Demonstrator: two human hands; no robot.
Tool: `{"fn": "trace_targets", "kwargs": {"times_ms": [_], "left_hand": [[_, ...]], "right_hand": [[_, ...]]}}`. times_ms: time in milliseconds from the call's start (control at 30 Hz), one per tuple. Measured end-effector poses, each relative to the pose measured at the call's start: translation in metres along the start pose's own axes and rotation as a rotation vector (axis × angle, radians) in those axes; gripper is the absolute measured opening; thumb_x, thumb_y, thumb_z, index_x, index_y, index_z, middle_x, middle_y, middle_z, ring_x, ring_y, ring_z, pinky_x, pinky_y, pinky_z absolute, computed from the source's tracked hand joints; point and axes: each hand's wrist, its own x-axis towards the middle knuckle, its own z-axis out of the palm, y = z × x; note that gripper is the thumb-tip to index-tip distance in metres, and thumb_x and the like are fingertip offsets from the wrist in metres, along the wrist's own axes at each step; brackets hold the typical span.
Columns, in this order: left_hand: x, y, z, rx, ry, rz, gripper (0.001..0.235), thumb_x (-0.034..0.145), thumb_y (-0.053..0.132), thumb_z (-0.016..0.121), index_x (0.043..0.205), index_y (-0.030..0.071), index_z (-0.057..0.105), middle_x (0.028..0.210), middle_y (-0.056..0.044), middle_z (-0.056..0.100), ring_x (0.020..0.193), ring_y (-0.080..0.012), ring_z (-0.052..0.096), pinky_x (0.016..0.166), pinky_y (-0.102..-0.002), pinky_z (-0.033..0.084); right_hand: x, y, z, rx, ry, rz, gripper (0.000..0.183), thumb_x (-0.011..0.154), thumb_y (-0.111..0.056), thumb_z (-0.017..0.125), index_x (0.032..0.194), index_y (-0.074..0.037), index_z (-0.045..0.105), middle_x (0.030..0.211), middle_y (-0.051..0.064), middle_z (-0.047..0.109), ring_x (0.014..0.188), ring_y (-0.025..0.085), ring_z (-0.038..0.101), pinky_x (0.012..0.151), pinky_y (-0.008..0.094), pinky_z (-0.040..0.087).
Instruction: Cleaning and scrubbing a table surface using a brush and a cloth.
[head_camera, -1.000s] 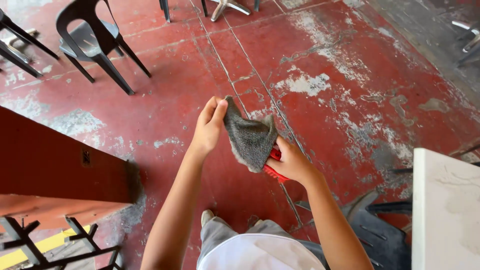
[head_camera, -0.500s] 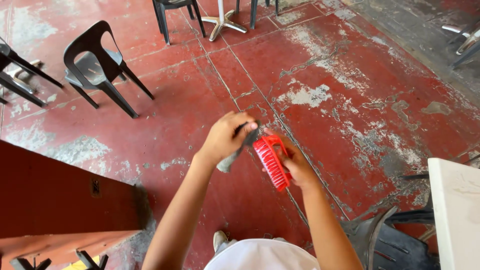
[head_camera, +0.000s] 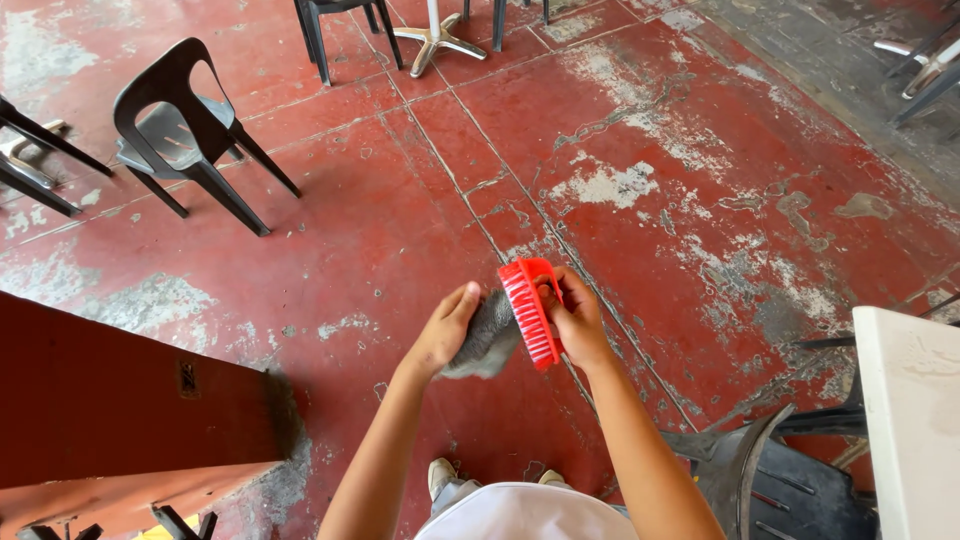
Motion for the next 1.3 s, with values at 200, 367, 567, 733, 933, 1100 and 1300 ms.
{"fn": "trace_targets", "kwargs": {"times_ms": [200, 367, 567, 733, 933, 1100, 1300], "left_hand": [[-0.024, -0.004, 0.037, -0.290, -0.175, -0.033, 0.027, 0.109, 0.028, 0.047, 0.123, 0.010, 0.062, 0.114, 0.001, 0.069, 0.111, -0.0127, 0.063, 0.101, -0.030, 0.047], [-0.004, -0.126, 0.042, -1.096, -0.256, 0.151, 0.016, 0.114, 0.023, 0.054, 0.118, 0.008, 0.058, 0.110, -0.005, 0.061, 0.107, -0.0178, 0.061, 0.099, -0.035, 0.050], [0.029, -0.188, 0.039, -1.455, -0.245, -0.018, 0.014, 0.109, 0.025, 0.055, 0.112, 0.011, 0.059, 0.102, -0.003, 0.060, 0.099, -0.0154, 0.060, 0.090, -0.030, 0.051], [0.014, -0.093, 0.028, -0.930, -0.256, 0.081, 0.034, 0.092, 0.020, 0.067, 0.123, 0.007, 0.063, 0.116, -0.009, 0.071, 0.105, -0.0232, 0.072, 0.095, -0.042, 0.061], [0.004, -0.008, 0.038, -0.814, -0.073, -0.118, 0.047, 0.099, 0.026, 0.072, 0.138, 0.003, 0.058, 0.126, -0.014, 0.068, 0.110, -0.0246, 0.069, 0.093, -0.044, 0.059], [0.015, -0.044, 0.037, -0.810, -0.012, -0.064, 0.057, 0.097, 0.031, 0.069, 0.148, 0.011, 0.051, 0.145, -0.007, 0.058, 0.131, -0.0203, 0.056, 0.113, -0.044, 0.046], [0.016, -0.070, 0.027, -0.997, -0.031, -0.083, 0.058, 0.091, 0.041, 0.064, 0.142, 0.014, 0.055, 0.139, -0.004, 0.063, 0.128, -0.0225, 0.059, 0.111, -0.047, 0.046]], "right_hand": [[-0.010, -0.034, 0.057, -0.224, -0.240, -0.162, 0.028, 0.090, 0.007, 0.061, 0.115, -0.005, 0.062, 0.111, 0.001, 0.066, 0.106, 0.013, 0.065, 0.097, 0.031, 0.055], [-0.024, -0.069, 0.103, -0.525, -0.457, -0.268, 0.022, 0.088, -0.001, 0.073, 0.109, -0.005, 0.066, 0.105, 0.006, 0.071, 0.100, 0.018, 0.068, 0.092, 0.034, 0.055], [-0.029, -0.072, 0.105, -0.586, -0.526, -0.311, 0.034, 0.086, -0.006, 0.076, 0.118, -0.006, 0.068, 0.110, 0.008, 0.071, 0.104, 0.022, 0.068, 0.096, 0.037, 0.054], [-0.030, -0.064, 0.083, -0.382, -0.318, -0.332, 0.039, 0.097, -0.003, 0.066, 0.135, -0.004, 0.059, 0.132, 0.010, 0.065, 0.124, 0.023, 0.062, 0.110, 0.039, 0.048], [-0.022, -0.013, 0.037, -0.088, 0.012, -0.033, 0.039, 0.100, -0.016, 0.064, 0.137, -0.007, 0.056, 0.121, 0.004, 0.067, 0.092, 0.010, 0.069, 0.075, 0.026, 0.060], [-0.025, 0.015, 0.011, -0.094, 0.146, 0.135, 0.032, 0.104, -0.011, 0.055, 0.135, -0.005, 0.060, 0.112, 0.002, 0.068, 0.095, 0.008, 0.065, 0.078, 0.028, 0.057], [-0.035, -0.009, 0.033, 0.035, 0.145, 0.449, 0.043, 0.100, -0.018, 0.049, 0.142, -0.019, 0.051, 0.104, 0.008, 0.070, 0.075, 0.017, 0.071, 0.064, 0.036, 0.062]]}}
